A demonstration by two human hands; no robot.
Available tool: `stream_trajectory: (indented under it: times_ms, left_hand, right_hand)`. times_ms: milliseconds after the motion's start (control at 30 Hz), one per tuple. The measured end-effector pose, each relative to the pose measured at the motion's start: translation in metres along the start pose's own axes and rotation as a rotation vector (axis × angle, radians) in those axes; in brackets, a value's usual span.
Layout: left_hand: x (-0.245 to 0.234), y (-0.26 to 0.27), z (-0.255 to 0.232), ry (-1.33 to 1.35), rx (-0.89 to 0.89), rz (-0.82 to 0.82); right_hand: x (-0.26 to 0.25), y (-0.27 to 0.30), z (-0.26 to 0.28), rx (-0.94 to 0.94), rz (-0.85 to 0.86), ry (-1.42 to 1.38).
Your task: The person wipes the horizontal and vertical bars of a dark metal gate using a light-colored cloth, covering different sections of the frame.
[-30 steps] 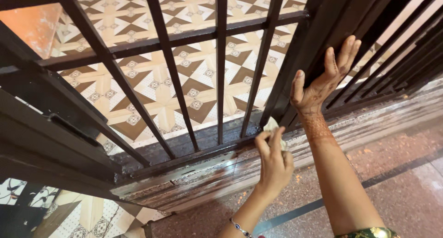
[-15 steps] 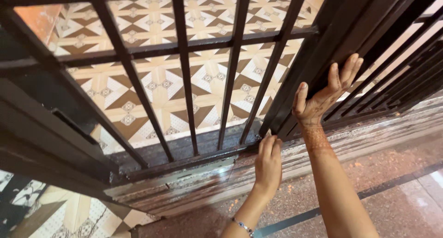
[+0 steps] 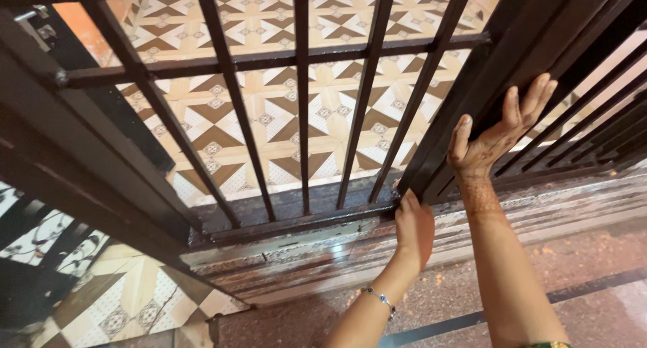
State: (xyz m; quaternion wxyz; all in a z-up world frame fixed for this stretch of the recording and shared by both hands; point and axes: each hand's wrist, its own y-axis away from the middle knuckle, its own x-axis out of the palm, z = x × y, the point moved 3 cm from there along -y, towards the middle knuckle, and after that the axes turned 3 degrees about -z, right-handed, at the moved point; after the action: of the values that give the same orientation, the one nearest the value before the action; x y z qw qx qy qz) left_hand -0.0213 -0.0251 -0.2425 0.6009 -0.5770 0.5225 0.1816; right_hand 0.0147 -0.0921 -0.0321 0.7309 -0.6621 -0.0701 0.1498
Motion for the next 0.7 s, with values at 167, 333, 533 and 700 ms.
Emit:
stream_trajectory:
  times_ms: [167,333,533,700]
  left_hand:
    - [-0.017,-0.008,0.018,0.173,0.11,0.013]
    - [-0.099,0.011,0.035,0.612,0.083,0.228]
    - [-0.141,0.044,0.082,0.685,-0.129,-0.229]
    - [-0.113,0.052,0.121,0.574,-0.169,-0.188]
  right_hand:
    - [0.001,-0.003,0.001,-0.009,-0.024,-0.007]
    - [0.001,-0.004,0.002,-0.01,-0.033,-0.033]
    - [0.003,0.0,-0.003,0.003,-0.024,-0.03]
    - [0.003,0.001,-0.003,0.007,-0.024,-0.012]
